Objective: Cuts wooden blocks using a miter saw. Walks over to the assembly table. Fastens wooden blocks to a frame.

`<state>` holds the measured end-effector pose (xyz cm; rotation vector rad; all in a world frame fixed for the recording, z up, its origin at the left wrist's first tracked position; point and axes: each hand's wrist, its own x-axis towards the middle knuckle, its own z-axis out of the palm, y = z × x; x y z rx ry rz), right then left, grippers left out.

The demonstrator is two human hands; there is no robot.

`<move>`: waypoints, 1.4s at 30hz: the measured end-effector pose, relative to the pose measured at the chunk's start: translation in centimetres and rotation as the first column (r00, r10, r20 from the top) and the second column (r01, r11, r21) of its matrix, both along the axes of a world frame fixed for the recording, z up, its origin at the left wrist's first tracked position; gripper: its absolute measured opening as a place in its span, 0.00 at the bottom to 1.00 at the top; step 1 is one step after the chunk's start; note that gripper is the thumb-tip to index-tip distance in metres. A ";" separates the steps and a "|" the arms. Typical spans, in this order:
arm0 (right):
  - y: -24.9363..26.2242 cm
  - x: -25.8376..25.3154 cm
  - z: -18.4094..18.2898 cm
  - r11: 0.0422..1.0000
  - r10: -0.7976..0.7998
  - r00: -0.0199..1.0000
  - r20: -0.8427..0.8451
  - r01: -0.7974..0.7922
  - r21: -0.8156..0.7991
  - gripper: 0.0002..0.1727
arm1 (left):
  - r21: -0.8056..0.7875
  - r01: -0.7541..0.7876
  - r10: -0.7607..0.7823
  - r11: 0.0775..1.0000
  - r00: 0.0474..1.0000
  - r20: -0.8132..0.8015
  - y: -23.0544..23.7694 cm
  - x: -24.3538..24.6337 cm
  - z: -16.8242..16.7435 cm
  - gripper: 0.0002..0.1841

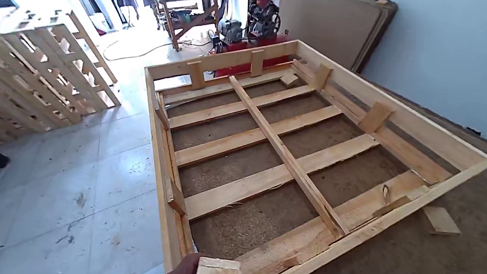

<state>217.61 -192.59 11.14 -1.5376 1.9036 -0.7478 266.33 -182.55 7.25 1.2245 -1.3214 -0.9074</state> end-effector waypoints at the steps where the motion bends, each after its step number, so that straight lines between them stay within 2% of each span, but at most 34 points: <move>1: -2.7 4.6 2.0 0.993 0.113 0.994 -0.010 -0.113 -0.019 0.46 | 0.012 0.014 -0.014 1.000 1.000 0.005 0.0 0.0 0.0 0.26; 4: -12.6 17.6 7.5 0.949 0.300 0.951 -0.076 -0.305 -0.075 0.43 | 0.035 0.022 -0.022 0.999 1.000 0.010 -0.1 0.2 0.0 0.27; 7: -20.1 28.3 11.6 0.881 0.378 0.919 0.116 -0.319 -0.349 0.49 | 0.019 0.033 -0.033 0.999 0.999 -0.007 0.0 0.5 -0.1 0.28; 8: -21.2 30.9 12.8 0.856 0.403 0.896 0.184 -0.298 -0.423 0.48 | 0.012 0.035 -0.035 0.999 0.999 -0.029 0.1 0.6 -0.1 0.28; 10: -20.7 34.6 14.9 0.808 0.449 0.860 0.244 -0.273 -0.522 0.41 | 0.010 0.031 -0.030 0.999 0.996 -0.084 0.1 0.8 0.0 0.29; 12: -16.8 35.5 15.2 0.759 0.510 0.842 0.177 -0.344 -0.553 0.30 | 0.016 0.040 -0.038 0.999 0.990 -0.138 0.2 1.1 0.0 0.30; 14: -11.0 33.4 12.3 0.720 0.553 0.832 0.051 -0.446 -0.531 0.23 | 0.021 0.078 -0.073 0.997 0.981 -0.181 0.4 1.4 -0.1 0.29; 16: -4.6 29.0 6.1 0.753 0.495 0.869 0.013 -0.422 -0.504 0.21 | 0.022 0.141 -0.133 0.990 0.969 -0.209 0.5 1.9 -0.2 0.28; 18: 2.1 23.0 -0.4 0.859 0.302 0.951 0.066 -0.242 -0.451 0.20 | 0.004 0.206 -0.199 0.978 0.951 -0.238 0.1 2.3 -0.3 0.28; 20: 8.9 16.7 -4.8 0.958 -0.028 0.999 -0.046 0.014 -0.288 0.24 | -0.001 0.247 -0.239 0.969 0.935 -0.262 -0.1 2.6 -0.5 0.29; 22: 14.6 10.8 -8.2 0.954 -0.298 0.905 -0.302 0.292 -0.066 0.34 | 0.012 0.282 -0.268 0.959 0.925 -0.270 -0.2 2.8 -0.5 0.29; 24: 18.0 6.3 -11.1 0.851 -0.404 0.784 -0.472 0.511 0.122 0.48 | 0.016 0.324 -0.306 0.946 0.907 -0.289 -0.6 2.8 -0.5 0.28; 26: 19.2 3.8 -13.2 0.808 -0.421 0.785 -0.455 0.552 0.206 0.47 | 0.035 0.343 -0.321 0.939 0.905 -0.281 -0.8 3.0 -0.3 0.28; 28: 19.2 1.7 -14.2 0.824 -0.395 0.838 -0.375 0.504 0.259 0.43 | 0.077 0.337 -0.316 0.939 0.927 -0.201 -1.3 2.9 -0.1 0.30; 30: 19.3 0.7 -13.0 0.837 -0.361 0.878 -0.315 0.454 0.306 0.38 | 0.144 0.330 -0.319 0.933 0.943 -0.093 -2.4 2.6 0.3 0.34; 32: 20.2 0.4 -12.6 0.826 -0.357 0.886 -0.297 0.448 0.343 0.35 | 0.240 0.309 -0.306 0.920 0.951 -0.049 -2.6 2.4 0.6 0.31; 34: 22.0 -0.2 -13.9 0.844 -0.314 0.894 -0.319 0.417 0.338 0.39 | 0.305 0.303 -0.296 0.903 0.953 -0.071 -2.1 2.6 0.5 0.27; 37: 23.5 -0.9 -16.3 0.881 -0.289 0.869 -0.401 0.405 0.243 0.48 | 0.274 0.327 -0.310 0.905 0.945 -0.105 -2.0 2.4 0.5 0.24; 42: 21.7 0.0 -16.3 0.822 -0.304 0.764 -0.569 0.512 0.249 0.53 | 0.294 0.323 -0.330 0.900 0.944 -0.028 -2.0 2.1 0.3 0.29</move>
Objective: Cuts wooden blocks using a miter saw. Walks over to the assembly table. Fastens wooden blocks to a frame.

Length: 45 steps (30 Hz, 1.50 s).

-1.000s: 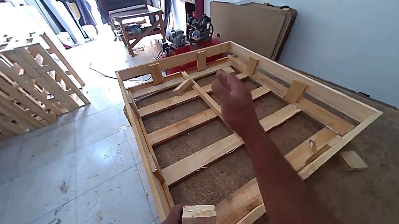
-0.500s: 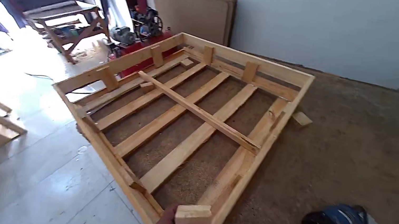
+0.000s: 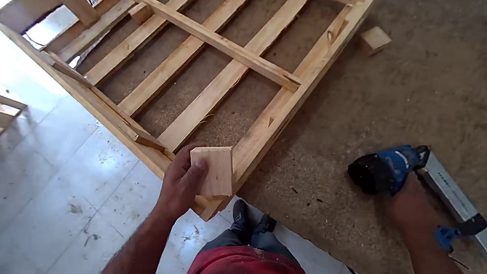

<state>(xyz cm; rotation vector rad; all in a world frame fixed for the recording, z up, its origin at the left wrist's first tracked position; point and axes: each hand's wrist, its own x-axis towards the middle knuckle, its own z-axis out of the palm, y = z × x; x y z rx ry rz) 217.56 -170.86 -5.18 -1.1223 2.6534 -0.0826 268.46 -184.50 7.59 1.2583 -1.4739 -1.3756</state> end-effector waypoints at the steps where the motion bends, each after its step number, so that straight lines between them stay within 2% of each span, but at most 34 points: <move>1: -0.7 0.0 0.2 0.999 -0.007 1.000 -0.012 0.007 0.038 0.56 | 0.004 0.004 -0.004 1.000 1.000 -0.009 -0.1 0.1 0.0 0.28; 2: -1.4 -0.2 0.3 0.997 -0.009 1.000 -0.017 0.010 0.078 0.59 | 0.023 0.009 -0.008 1.000 1.000 -0.023 -0.3 0.2 0.1 0.27; 4: -2.3 -0.7 0.9 0.985 -0.020 1.000 0.001 0.019 0.170 0.57 | 0.083 0.043 -0.039 0.996 0.998 -0.053 -1.1 0.5 1.1 0.22; 6: -2.7 -1.8 3.0 0.984 -0.003 1.000 0.021 0.000 0.179 0.43 | 0.100 0.138 -0.138 0.985 0.990 -0.010 -2.8 1.2 2.5 0.22; 8: -2.8 -2.7 7.2 0.998 0.027 0.992 0.126 -0.034 0.052 0.26 | 0.112 0.254 -0.265 0.961 0.960 0.094 -4.8 2.0 4.0 0.25; 10: -1.5 -2.5 11.4 0.992 -0.008 0.956 0.293 0.045 -0.118 0.18 | 0.217 0.349 -0.385 0.912 0.911 0.152 -6.1 2.4 4.7 0.23; 12: 1.7 -0.1 15.3 0.929 -0.051 0.850 0.525 0.233 -0.288 0.16 | 0.344 0.406 -0.488 0.847 0.850 0.197 -6.3 1.8 4.5 0.19; 13: 3.8 1.9 17.0 0.865 -0.023 0.776 0.631 0.331 -0.376 0.17 | 0.396 0.417 -0.523 0.818 0.825 0.214 -6.2 1.4 4.1 0.17; 15: 8.9 6.6 18.5 0.732 0.149 0.608 0.780 0.462 -0.501 0.20 | 0.472 0.402 -0.547 0.785 0.806 0.224 -5.9 1.0 3.2 0.17; 17: 13.3 11.6 17.5 0.666 0.312 0.419 0.853 0.543 -0.511 0.22 | 0.512 0.343 -0.516 0.787 0.821 0.243 -5.7 0.6 2.5 0.18; 18: 14.8 14.5 16.7 0.649 0.322 0.346 0.881 0.597 -0.472 0.24 | 0.509 0.324 -0.503 0.798 0.823 0.264 -5.6 0.3 2.4 0.18; 19: 15.7 17.7 15.9 0.626 0.334 0.303 0.893 0.637 -0.450 0.24 | 0.493 0.326 -0.507 0.806 0.811 0.292 -5.6 0.2 2.2 0.20; 22: 16.4 25.3 14.7 0.581 0.368 0.241 0.898 0.694 -0.425 0.18 | 0.358 0.364 -0.504 0.860 0.716 0.483 -5.8 -0.2 1.3 0.35; 24: 16.6 28.3 14.0 0.561 0.429 0.188 0.883 0.711 -0.424 0.16 | 0.290 0.421 -0.506 0.860 0.624 0.595 -6.1 -0.4 0.9 0.36; 25: 16.7 29.2 13.8 0.554 0.462 0.165 0.871 0.713 -0.429 0.16 | 0.276 0.425 -0.498 0.862 0.608 0.619 -6.1 -0.5 0.8 0.35; 29: 16.9 30.5 14.2 0.545 0.559 0.079 0.825 0.715 -0.438 0.15 | 0.240 0.388 -0.442 0.890 0.604 0.663 -5.6 -0.9 0.6 0.30; 32: 16.9 29.8 14.0 0.562 0.620 -0.024 0.784 0.711 -0.423 0.16 | 0.228 0.368 -0.412 0.902 0.569 0.712 -5.7 -1.1 0.4 0.30; 38: 17.2 30.3 10.2 0.666 0.611 -0.270 0.744 0.683 -0.300 0.17 | 0.240 0.315 -0.378 0.918 0.516 0.769 -5.2 -1.8 1.3 0.29; 43: 16.2 31.7 7.8 0.703 0.577 -0.288 0.764 0.651 -0.286 0.15 | 0.181 0.306 -0.318 0.935 0.495 0.809 -4.7 -2.2 1.3 0.28; 45: 16.0 31.7 7.4 0.718 0.558 -0.309 0.771 0.645 -0.261 0.14 | 0.159 0.332 -0.305 0.930 0.454 0.837 -4.5 -2.5 1.4 0.28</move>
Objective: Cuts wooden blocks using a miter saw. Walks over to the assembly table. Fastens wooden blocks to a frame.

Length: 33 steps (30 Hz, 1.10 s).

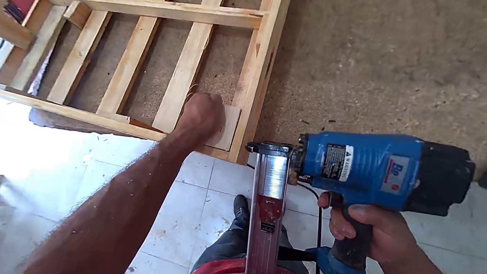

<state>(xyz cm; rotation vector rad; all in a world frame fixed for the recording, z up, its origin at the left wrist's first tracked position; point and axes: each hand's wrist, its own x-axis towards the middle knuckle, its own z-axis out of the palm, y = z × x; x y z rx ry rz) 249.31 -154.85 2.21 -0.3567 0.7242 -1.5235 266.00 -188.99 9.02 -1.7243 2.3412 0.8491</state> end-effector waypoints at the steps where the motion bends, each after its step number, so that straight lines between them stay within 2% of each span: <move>1: -0.1 0.0 -0.1 1.000 0.006 1.000 0.013 -0.006 0.002 0.14 | -0.018 0.037 -0.036 0.999 0.999 0.028 0.1 -0.1 0.1 0.28; 5: 0.0 0.0 -0.6 1.000 0.008 0.999 0.047 -0.008 0.000 0.14 | -0.027 0.083 -0.081 0.996 0.994 0.069 0.1 -0.2 0.4 0.28; 10: 0.0 0.3 -1.3 1.000 0.008 0.997 0.073 -0.007 -0.005 0.15 | -0.004 -0.014 0.014 1.000 0.999 0.052 0.3 -0.4 0.4 0.27; 14: -0.2 0.8 -2.0 1.000 0.007 0.997 0.083 -0.007 0.000 0.14 | -0.055 0.039 -0.035 0.998 0.996 0.078 0.4 -0.5 0.3 0.28; 21: -0.6 1.3 -2.3 1.000 -0.012 0.993 0.114 0.012 -0.002 0.14 | -0.044 -0.019 0.023 0.999 0.997 0.072 0.4 -0.7 0.0 0.28; 28: -0.6 1.5 -1.8 0.996 -0.009 0.993 0.121 -0.002 0.088 0.10 | -0.060 -0.020 0.026 0.998 0.995 0.096 0.9 -1.0 0.2 0.27; 33: -0.7 1.5 -2.1 0.998 -0.046 0.996 0.079 0.044 0.038 0.14 | -0.045 -0.026 0.028 0.999 0.998 0.056 0.6 -0.8 0.1 0.26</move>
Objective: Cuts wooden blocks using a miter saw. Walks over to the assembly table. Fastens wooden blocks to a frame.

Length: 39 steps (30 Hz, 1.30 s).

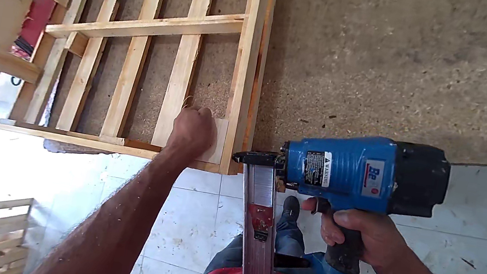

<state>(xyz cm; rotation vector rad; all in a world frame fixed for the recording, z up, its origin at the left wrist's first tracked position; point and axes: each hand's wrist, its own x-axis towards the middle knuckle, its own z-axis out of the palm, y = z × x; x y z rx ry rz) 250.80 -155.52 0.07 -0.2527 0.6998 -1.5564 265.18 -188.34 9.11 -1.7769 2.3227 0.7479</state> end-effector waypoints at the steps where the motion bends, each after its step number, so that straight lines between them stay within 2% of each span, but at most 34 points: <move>1: -0.1 -0.1 -0.1 1.000 -0.003 1.000 0.000 0.003 -0.002 0.15 | 0.001 -0.011 0.011 1.000 1.000 -0.007 -0.1 0.0 -0.2 0.26; 9: -1.1 -1.0 -0.6 1.000 0.013 1.000 0.027 -0.013 0.013 0.11 | 0.032 -0.058 0.059 0.998 0.998 -0.034 -0.1 0.1 -0.2 0.26; 15: -2.3 -1.9 -1.3 1.000 -0.017 1.000 0.021 0.017 0.008 0.15 | 0.033 -0.039 0.040 0.999 0.998 -0.038 -0.3 0.2 -0.2 0.26; 21: -3.3 -2.8 -1.3 0.999 0.031 0.997 0.064 -0.031 0.006 0.13 | 0.028 -0.028 0.029 0.999 0.999 -0.018 -0.4 0.3 -0.3 0.26; 24: -2.8 -1.7 -0.4 0.999 -0.040 0.999 -0.022 0.041 0.008 0.14 | 0.053 -0.002 0.007 0.999 0.996 -0.091 -0.7 1.1 -0.4 0.26; 28: 1.1 1.7 1.6 0.973 -0.193 0.938 -0.287 0.222 0.071 0.14 | 0.230 0.104 -0.047 0.968 0.970 -0.240 -2.1 3.1 -0.6 0.33; 29: 2.6 3.1 1.9 0.961 -0.229 0.918 -0.323 0.266 0.076 0.15 | 0.268 0.175 -0.107 0.947 0.962 -0.252 -3.2 3.4 -0.6 0.33; 31: 4.9 7.1 2.4 0.934 -0.301 0.885 -0.356 0.350 0.078 0.17 | 0.278 0.441 -0.383 0.853 0.892 -0.239 -5.7 3.4 0.0 0.33; 33: 5.6 12.2 2.8 0.915 -0.368 0.860 -0.354 0.403 0.027 0.20 | 0.246 0.719 -0.688 0.649 0.694 -0.212 -7.9 1.8 0.6 0.33; 34: 5.2 15.2 2.9 0.898 -0.410 0.842 -0.351 0.440 0.008 0.21 | 0.252 0.807 -0.787 0.534 0.583 -0.201 -8.4 0.9 0.7 0.35; 36: 2.8 21.8 3.2 0.826 -0.526 0.772 -0.357 0.564 0.003 0.22 | 0.278 0.895 -0.896 0.348 0.405 -0.183 -8.4 -0.8 0.2 0.37; 37: 1.3 24.7 3.3 0.788 -0.570 0.738 -0.362 0.616 0.016 0.22 | 0.275 0.914 -0.919 0.297 0.352 -0.176 -8.0 -1.4 -0.1 0.38; 39: -1.4 29.1 3.1 0.718 -0.647 0.681 -0.343 0.695 0.027 0.21 | 0.233 0.936 -0.937 0.262 0.305 -0.172 -7.5 -1.8 -0.5 0.40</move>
